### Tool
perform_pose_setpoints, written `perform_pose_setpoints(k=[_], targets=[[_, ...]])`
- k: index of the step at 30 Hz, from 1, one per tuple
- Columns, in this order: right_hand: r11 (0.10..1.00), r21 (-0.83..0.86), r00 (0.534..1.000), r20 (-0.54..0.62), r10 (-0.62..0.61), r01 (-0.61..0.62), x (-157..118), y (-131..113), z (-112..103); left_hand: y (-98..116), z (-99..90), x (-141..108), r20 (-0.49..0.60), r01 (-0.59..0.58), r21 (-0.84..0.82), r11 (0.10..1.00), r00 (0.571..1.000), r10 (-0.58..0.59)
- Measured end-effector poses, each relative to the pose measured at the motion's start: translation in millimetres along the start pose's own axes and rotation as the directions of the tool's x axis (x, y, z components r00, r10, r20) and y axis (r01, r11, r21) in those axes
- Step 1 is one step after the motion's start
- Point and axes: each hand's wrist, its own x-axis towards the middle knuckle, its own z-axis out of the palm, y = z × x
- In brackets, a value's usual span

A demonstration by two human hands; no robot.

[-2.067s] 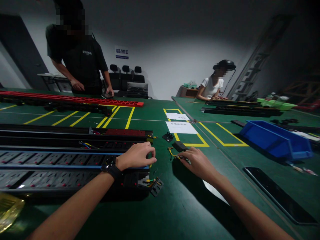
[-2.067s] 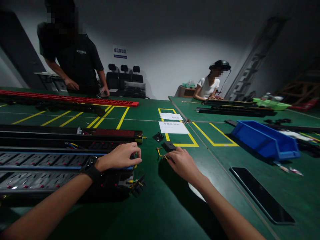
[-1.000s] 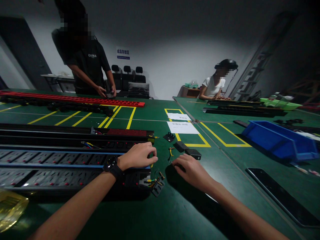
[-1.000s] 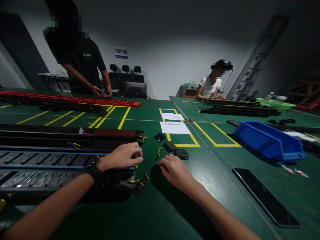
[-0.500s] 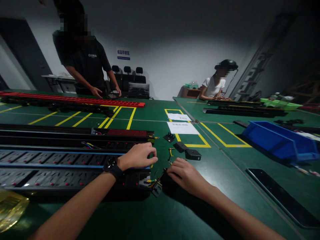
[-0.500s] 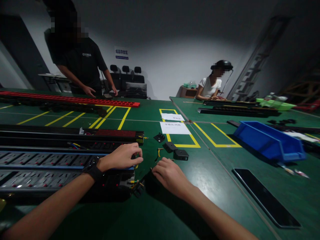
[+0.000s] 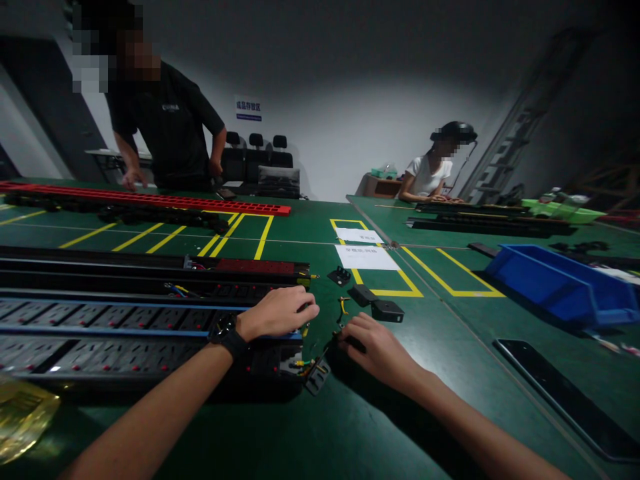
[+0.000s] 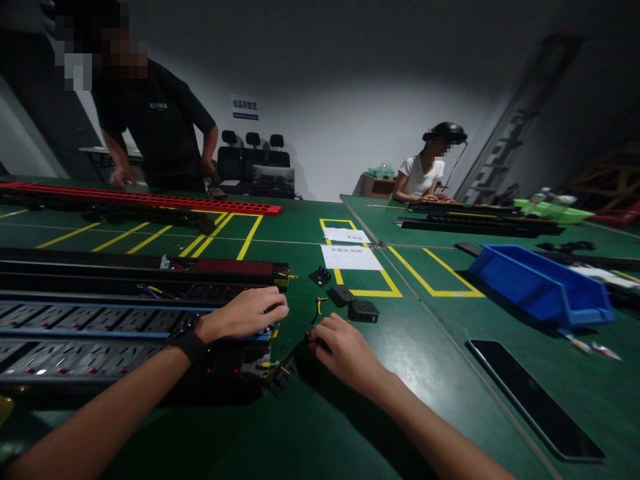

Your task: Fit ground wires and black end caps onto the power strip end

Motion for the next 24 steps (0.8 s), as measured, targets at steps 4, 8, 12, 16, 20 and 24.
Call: perform_pose_setpoints(k=[4,8,12,16,20,24], targets=[[1.0,0.009,1.0,-0.031,-0.004,0.004,-0.5,2.1,3.6,-1.4,-3.0,-2.4,0.022,-0.021,-0.034,0.999,1.0,0.022],[0.999,0.028,0.998,-0.053,-0.021,0.022,-1.0,3.4,5.4,-1.9,-2.5,-2.2,0.011,-0.038,-0.029,0.999,0.999,0.039],[0.999,0.029,0.997,-0.064,-0.032,0.034,-1.4,3.0,4.8,0.3,-2.9,-1.6,0.019,-0.016,-0.015,1.0,1.0,0.017],[0.999,0.017,0.998,-0.052,-0.029,0.03,-1.5,1.9,3.7,-0.3,-5.0,-2.2,0.029,-0.013,-0.029,0.999,0.999,0.014],[0.999,0.009,0.999,-0.044,-0.03,0.031,-1.4,1.4,3.7,-2.5,-5.1,-2.1,0.034,-0.027,-0.04,0.999,0.999,0.028],[1.0,0.012,0.999,-0.045,-0.026,0.026,-1.7,1.9,4.0,-2.4,-4.8,-1.2,0.029,-0.011,-0.045,0.999,1.0,0.012]])
